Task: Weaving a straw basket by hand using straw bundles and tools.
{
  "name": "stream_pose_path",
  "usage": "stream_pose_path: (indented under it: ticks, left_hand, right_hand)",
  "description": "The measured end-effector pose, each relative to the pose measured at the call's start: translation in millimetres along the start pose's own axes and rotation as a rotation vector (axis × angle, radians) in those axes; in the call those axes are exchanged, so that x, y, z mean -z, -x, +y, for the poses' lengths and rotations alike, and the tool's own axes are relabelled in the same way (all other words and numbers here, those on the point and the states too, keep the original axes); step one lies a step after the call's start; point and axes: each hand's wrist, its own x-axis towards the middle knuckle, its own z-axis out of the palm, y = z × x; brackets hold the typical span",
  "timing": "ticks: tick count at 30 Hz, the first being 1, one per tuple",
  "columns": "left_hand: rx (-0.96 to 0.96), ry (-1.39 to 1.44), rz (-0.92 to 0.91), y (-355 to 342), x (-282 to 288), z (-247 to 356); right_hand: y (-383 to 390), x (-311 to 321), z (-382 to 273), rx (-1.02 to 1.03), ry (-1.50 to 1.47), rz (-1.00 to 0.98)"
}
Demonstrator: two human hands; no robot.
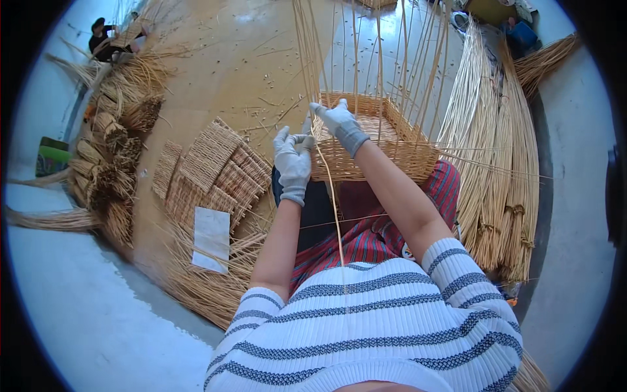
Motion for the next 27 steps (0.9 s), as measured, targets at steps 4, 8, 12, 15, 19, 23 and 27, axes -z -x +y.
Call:
stream_pose_path:
  ticks: [4,8,12,15,19,23,27]
  left_hand:
    - [-0.080,0.055,-0.079,-9,-1,-14]
    - [-0.163,0.095,-0.159,-20,-14,-9]
    - [-0.159,0.218,-0.069,-18,-1,-20]
    - [-0.291,0.144,-0.019,-7,-4,-19]
    - [-0.327,0.089,0.036,-1,-1,-20]
    - [-0.548,0.030,0.016,-13,0,-25]
    - [-0.562,0.030,-0.008,-19,9,-30]
  right_hand:
    - [-5,-8,3,0.021,-0.224,0.072]
    - [-12,-22,41,0.569,-0.722,0.325]
    - [29,-9,30,0.528,-0.842,-0.130]
    - [35,-25,27,0.843,-0.790,0.189]
    - [61,-1,30,1.054,-0.357,0.502]
    - [76,7,48,0.840,-0.607,0.239]
    - [97,31,102,0.444,-0.679,0.071]
